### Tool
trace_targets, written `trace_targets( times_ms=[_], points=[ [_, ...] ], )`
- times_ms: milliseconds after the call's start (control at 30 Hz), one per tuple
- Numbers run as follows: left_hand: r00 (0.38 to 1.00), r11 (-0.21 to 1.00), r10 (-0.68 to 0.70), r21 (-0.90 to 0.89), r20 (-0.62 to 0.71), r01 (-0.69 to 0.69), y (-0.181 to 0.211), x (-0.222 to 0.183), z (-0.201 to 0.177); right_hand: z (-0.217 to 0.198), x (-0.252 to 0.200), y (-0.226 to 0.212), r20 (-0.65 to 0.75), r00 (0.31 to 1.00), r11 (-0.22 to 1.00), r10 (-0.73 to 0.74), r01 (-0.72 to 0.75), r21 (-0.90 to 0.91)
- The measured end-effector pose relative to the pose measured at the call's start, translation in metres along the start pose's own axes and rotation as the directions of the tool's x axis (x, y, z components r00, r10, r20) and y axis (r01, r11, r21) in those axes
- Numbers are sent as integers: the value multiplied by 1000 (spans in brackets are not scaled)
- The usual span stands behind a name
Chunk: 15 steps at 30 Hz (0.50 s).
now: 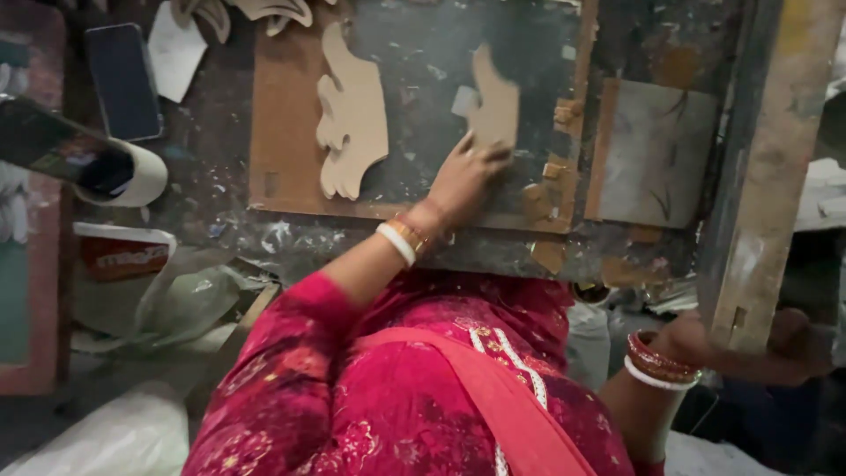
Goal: Applying ink to decorative cutouts using a screen printing method.
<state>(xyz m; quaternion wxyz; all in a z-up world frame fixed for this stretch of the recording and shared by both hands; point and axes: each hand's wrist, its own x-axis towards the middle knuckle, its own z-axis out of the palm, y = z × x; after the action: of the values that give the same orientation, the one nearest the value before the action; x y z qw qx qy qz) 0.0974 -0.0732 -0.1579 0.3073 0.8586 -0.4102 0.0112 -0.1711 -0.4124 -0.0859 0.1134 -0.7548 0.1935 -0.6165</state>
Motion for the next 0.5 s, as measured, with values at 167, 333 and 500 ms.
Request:
trace_targets(
  times_ms=[167, 333, 500],
  points=[
    [998, 999, 27, -42, -53, -29, -13, 84, 48, -2, -2, 10, -3, 979, 968, -202, 199, -150],
    [992, 997, 70, -24, 110, -67, 14, 62, 32, -9, 11, -13, 149, 895, 800, -421, 443, -404],
    [991, 991, 127, -50, 32, -125, 24, 27, 39, -1, 20, -27, 149, 852, 716, -502, 507, -481]
  ],
)
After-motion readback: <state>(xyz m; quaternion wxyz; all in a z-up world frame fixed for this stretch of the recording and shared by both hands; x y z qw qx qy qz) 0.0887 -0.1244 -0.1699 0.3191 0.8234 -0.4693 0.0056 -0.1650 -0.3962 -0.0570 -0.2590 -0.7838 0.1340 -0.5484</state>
